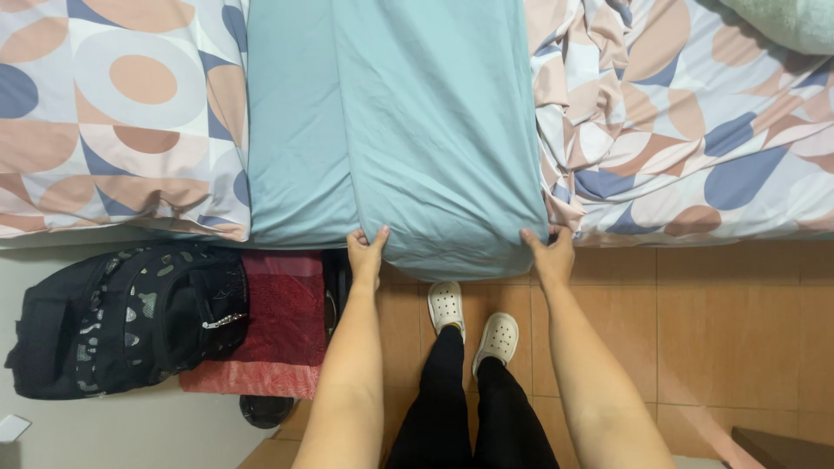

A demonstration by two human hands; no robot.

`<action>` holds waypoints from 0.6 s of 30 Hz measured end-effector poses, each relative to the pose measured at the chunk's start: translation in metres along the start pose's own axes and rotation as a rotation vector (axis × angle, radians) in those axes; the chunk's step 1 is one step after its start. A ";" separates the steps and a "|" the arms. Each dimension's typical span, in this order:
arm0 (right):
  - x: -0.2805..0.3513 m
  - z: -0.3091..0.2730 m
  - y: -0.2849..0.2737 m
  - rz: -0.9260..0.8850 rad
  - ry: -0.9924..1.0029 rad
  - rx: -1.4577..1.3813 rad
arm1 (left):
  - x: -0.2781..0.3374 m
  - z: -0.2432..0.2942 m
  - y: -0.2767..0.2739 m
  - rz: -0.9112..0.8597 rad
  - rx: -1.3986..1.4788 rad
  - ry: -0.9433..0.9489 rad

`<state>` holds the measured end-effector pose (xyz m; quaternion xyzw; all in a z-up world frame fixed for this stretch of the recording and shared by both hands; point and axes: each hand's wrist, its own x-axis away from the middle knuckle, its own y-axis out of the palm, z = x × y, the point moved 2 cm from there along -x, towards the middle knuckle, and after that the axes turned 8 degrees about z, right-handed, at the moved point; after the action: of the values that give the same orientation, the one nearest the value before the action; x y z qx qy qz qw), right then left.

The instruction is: Fold pillowcases and towels and place them in a closet.

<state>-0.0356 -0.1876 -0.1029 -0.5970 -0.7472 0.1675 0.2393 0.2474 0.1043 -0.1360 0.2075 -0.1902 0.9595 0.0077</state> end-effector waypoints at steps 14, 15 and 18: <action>0.020 0.026 0.002 -0.534 0.351 -0.265 | 0.060 -0.012 -0.052 -0.451 -0.242 -0.227; 0.028 0.024 -0.005 -0.538 0.308 -0.266 | 0.068 -0.017 -0.057 -0.480 -0.271 -0.268; 0.045 0.018 -0.020 -0.545 0.227 -0.278 | 0.089 -0.018 -0.068 -0.537 -0.155 -0.299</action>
<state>-0.0696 -0.1481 -0.1001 -0.4168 -0.8638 -0.0740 0.2733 0.1650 0.1676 -0.0905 0.3880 -0.2003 0.8647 0.2484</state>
